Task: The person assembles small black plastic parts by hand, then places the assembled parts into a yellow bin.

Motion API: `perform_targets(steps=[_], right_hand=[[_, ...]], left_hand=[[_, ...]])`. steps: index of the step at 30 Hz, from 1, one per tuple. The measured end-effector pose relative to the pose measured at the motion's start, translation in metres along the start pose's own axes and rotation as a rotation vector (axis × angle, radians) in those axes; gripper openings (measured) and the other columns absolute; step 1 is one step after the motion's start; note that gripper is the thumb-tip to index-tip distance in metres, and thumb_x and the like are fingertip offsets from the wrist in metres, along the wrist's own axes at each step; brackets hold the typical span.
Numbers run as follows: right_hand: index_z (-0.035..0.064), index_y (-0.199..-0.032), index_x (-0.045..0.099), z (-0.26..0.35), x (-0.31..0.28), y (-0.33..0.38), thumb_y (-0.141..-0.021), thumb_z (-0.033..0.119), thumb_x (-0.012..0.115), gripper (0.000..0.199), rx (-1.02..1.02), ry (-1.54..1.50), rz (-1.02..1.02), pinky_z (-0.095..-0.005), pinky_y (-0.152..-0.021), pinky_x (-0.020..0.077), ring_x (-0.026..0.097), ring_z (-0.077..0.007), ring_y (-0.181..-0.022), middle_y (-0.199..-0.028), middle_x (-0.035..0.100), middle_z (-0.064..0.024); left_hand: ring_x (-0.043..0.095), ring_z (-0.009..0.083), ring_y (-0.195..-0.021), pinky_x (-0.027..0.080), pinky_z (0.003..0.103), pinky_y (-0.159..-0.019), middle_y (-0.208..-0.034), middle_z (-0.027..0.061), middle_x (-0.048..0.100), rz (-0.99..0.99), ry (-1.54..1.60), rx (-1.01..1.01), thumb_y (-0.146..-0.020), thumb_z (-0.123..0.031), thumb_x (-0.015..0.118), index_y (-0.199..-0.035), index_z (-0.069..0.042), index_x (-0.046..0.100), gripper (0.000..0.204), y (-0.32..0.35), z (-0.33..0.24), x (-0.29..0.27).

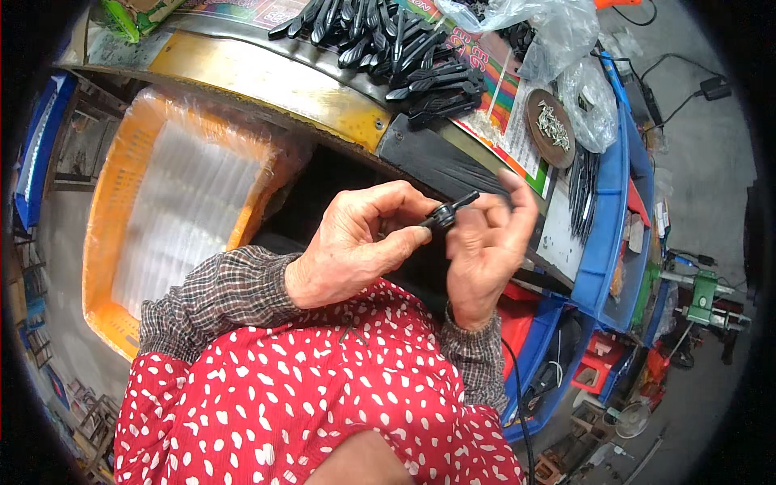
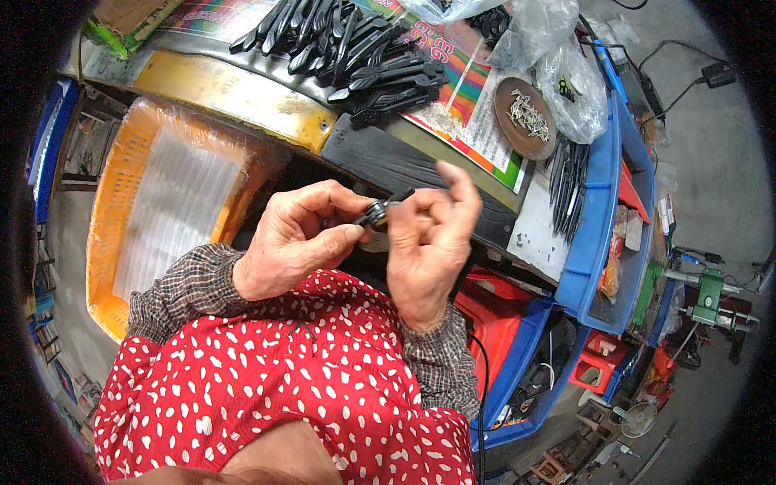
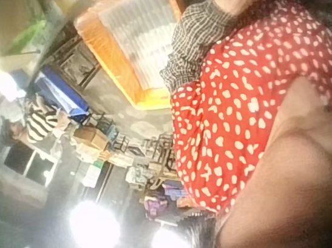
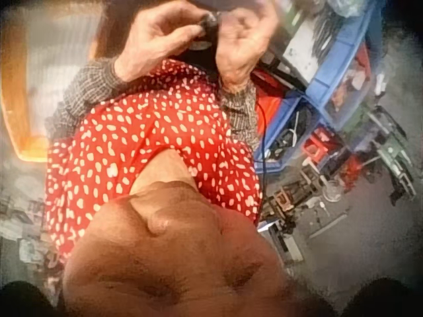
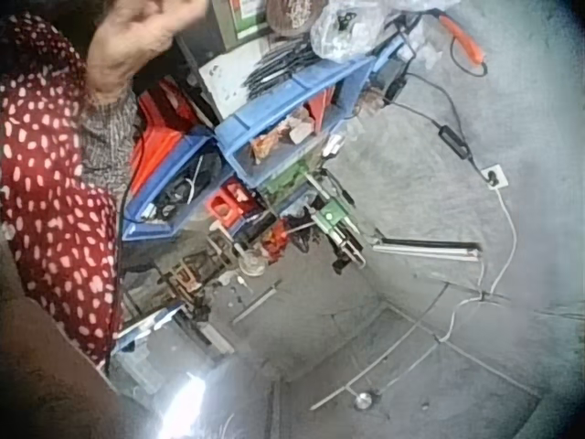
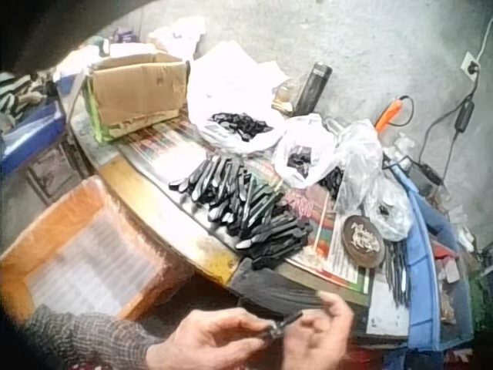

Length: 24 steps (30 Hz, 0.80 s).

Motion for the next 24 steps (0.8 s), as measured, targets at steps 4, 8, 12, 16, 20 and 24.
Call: perform_targets(steps=[4,8,12,16,20,24], right_hand=[[0.0004,-0.131,0.029,-0.004,-0.002,0.007,-0.087,0.019,0.065,0.060,-0.082,0.050,0.131,-0.0165,-0.056,0.0398,0.049,-0.0042,-0.064,-0.084,0.050,-0.0038],[0.0003,-0.129,0.030,0.000,0.003,0.003,-0.088,0.016,0.064,0.056,-0.079,0.069,0.107,-0.0176,-0.056,0.0411,0.049,-0.0049,-0.065,-0.084,0.050,-0.0035],[0.0010,-0.113,0.043,-0.008,-0.011,-0.001,-0.084,0.015,0.069,0.041,-0.140,0.148,0.012,-0.0175,-0.054,0.0387,0.046,-0.0044,-0.063,-0.079,0.050,-0.0008],[0.0005,-0.088,0.054,-0.008,-0.002,0.005,-0.078,0.017,0.075,0.029,-0.285,0.355,0.047,-0.0228,-0.048,0.0386,0.044,-0.0083,-0.055,-0.070,0.048,-0.0025],[0.0005,-0.084,0.053,-0.003,0.004,0.003,-0.081,0.015,0.070,0.023,-0.528,0.557,0.031,-0.0283,-0.046,0.0409,0.050,-0.0173,-0.051,-0.066,0.048,-0.0069],[0.0010,-0.081,0.051,-0.004,0.006,0.004,-0.084,0.016,0.067,0.022,-0.483,0.628,0.033,-0.0312,-0.046,0.0411,0.053,-0.0224,-0.052,-0.065,0.048,-0.0085]], left_hand=[[0.047,0.0005,-0.062,0.036,0.016,-0.050,-0.086,0.0036,0.063,-0.002,-0.040,0.014,-0.087,0.001,0.058,-0.110,0.002,0.058,0.022,0.001,0.000,0.000],[0.047,0.0006,-0.060,0.035,0.016,-0.050,-0.085,0.0035,0.063,-0.006,0.042,-0.002,-0.088,0.000,0.058,-0.110,0.002,0.057,0.022,0.000,-0.004,0.002],[0.045,0.0007,-0.059,0.034,0.016,-0.049,-0.080,0.0010,0.059,-0.013,0.015,0.002,-0.088,0.000,0.058,-0.109,0.002,0.057,0.021,0.001,-0.004,0.000],[0.045,0.0010,-0.059,0.034,0.016,-0.048,-0.078,-0.0002,0.057,-0.013,0.012,0.031,-0.089,0.000,0.057,-0.108,0.002,0.057,0.020,0.001,-0.003,-0.001],[0.044,0.0010,-0.059,0.034,0.017,-0.048,-0.077,-0.0008,0.056,-0.003,0.051,-0.005,-0.089,0.000,0.056,-0.108,0.003,0.057,0.020,0.002,0.000,-0.003],[0.044,0.0010,-0.058,0.033,0.017,-0.048,-0.077,-0.0009,0.056,-0.043,0.005,0.032,-0.089,0.000,0.056,-0.108,0.003,0.057,0.019,0.001,0.000,0.001]])
Point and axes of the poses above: each hand's wrist, its own y-axis away from the middle knuckle, its own x-axis out of the palm, z = x × y, the point moved 2 cm from there along -y, towards the middle knuckle
